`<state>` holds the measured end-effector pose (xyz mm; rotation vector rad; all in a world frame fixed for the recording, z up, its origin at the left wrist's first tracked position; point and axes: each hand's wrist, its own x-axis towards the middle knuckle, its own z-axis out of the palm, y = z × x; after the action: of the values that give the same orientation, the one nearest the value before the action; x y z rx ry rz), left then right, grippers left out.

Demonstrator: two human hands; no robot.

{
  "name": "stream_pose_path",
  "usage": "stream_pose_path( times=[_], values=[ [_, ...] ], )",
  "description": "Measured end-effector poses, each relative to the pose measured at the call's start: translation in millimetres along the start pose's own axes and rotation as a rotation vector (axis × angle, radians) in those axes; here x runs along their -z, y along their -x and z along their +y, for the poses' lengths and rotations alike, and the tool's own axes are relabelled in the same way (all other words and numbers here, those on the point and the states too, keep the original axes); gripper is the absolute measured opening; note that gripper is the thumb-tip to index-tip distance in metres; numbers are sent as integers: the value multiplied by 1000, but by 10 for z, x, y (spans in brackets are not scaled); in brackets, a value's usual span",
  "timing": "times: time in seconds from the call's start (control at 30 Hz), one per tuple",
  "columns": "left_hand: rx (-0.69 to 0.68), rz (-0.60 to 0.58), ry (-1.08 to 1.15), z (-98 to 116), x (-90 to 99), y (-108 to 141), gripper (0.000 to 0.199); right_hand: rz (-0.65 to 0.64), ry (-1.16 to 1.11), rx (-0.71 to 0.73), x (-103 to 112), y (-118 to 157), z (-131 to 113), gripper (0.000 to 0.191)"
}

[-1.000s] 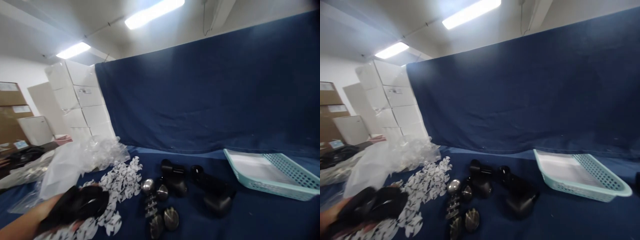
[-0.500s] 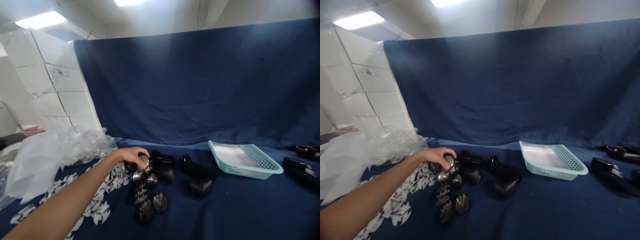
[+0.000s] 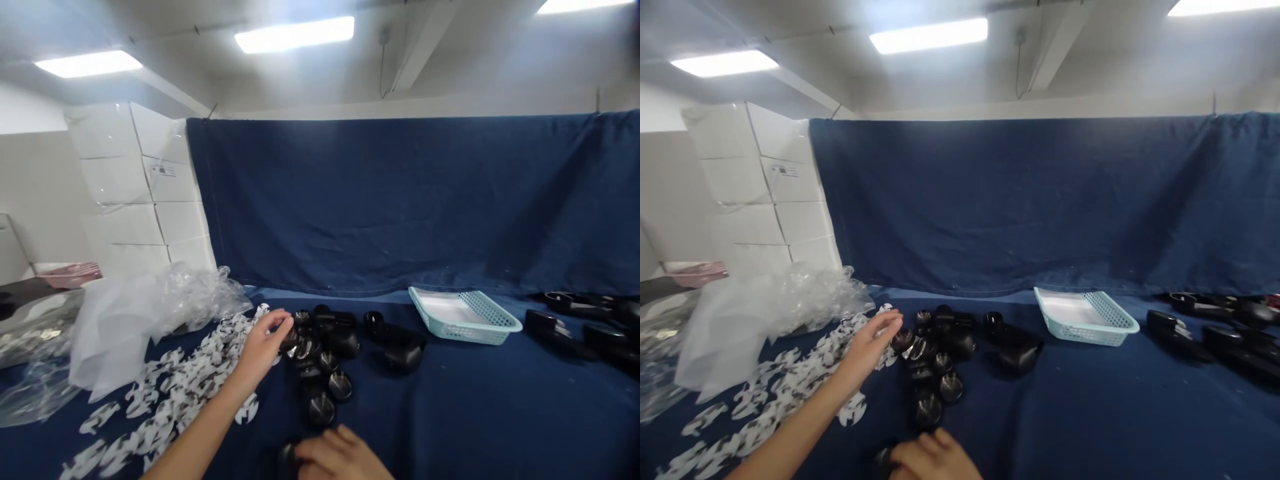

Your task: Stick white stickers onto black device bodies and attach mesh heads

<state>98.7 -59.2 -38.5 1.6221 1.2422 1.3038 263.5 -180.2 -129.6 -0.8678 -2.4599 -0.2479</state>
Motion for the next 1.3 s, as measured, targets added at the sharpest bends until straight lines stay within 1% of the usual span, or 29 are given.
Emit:
stream_pose_path(
  times=[0.03,0.07,0.1,0.13,0.2,0.23,0.27,0.33,0.4,0.43,0.5,0.53,0.6,0.63,0.7,0.73,0.77,0.83,0.87,0.9,0.97,1.07,1.1,1.17,1.23,1.3],
  values=[
    [32,-2,39,12,12,160,55,52,4,-49,135,33,24,12],
    [74,-7,80,14,8,328,56,107,11,-129,279,51,45,10],
    [126,-30,124,7,-15,496,57,163,17,-250,416,48,65,16],
    [180,-62,177,-9,-58,652,58,197,29,-325,535,23,88,21],
    [288,-130,297,-57,-193,896,63,207,60,-367,681,-87,152,22],
    [354,-179,393,-84,-276,972,62,185,76,-342,704,-159,193,18],
    [467,-229,582,-109,-361,1016,59,152,93,-299,697,-230,237,13],
    [521,-256,711,-155,-512,1026,59,74,118,-191,626,-344,325,10],
    [515,-238,750,-194,-603,984,59,9,125,-95,540,-390,391,10],
    [510,-221,756,-212,-618,960,59,-13,119,-61,513,-387,415,9],
    [501,-179,771,-245,-587,922,58,-40,90,-24,512,-350,453,7],
    [481,-134,765,-259,-543,906,59,-45,69,-21,536,-328,477,8],
    [382,-5,673,-284,-419,874,65,-36,32,-60,615,-304,557,13],
    [278,97,512,-295,-350,855,70,-24,21,-105,657,-312,623,15],
    [57,189,108,-315,-232,816,73,3,20,-242,715,-373,814,20],
    [-48,199,-95,-322,-190,800,72,11,26,-323,722,-424,938,21],
    [-128,184,-263,-326,-161,789,70,12,36,-408,711,-485,1077,23],
    [-226,154,-497,-319,-130,790,62,-20,51,-558,638,-623,1378,27],
    [-249,161,-562,-309,-117,800,56,-56,55,-620,581,-691,1526,31],
    [-263,186,-591,-297,-99,814,48,-101,59,-674,516,-756,1664,35],
    [-278,279,-574,-271,-32,850,33,-219,50,-737,380,-866,1885,37],
    [-270,447,-493,-259,155,904,26,-410,18,-745,209,-980,2045,34],
    [-262,491,-483,-264,230,919,26,-455,16,-741,169,-1008,2056,33],
    [-242,546,-492,-283,378,940,27,-503,34,-737,119,-1054,2029,32],
    [-218,552,-520,-309,504,943,28,-505,79,-735,112,-1096,1962,31],
    [-214,514,-562,-334,601,919,28,-464,145,-721,156,-1137,1877,29]
  ],
)
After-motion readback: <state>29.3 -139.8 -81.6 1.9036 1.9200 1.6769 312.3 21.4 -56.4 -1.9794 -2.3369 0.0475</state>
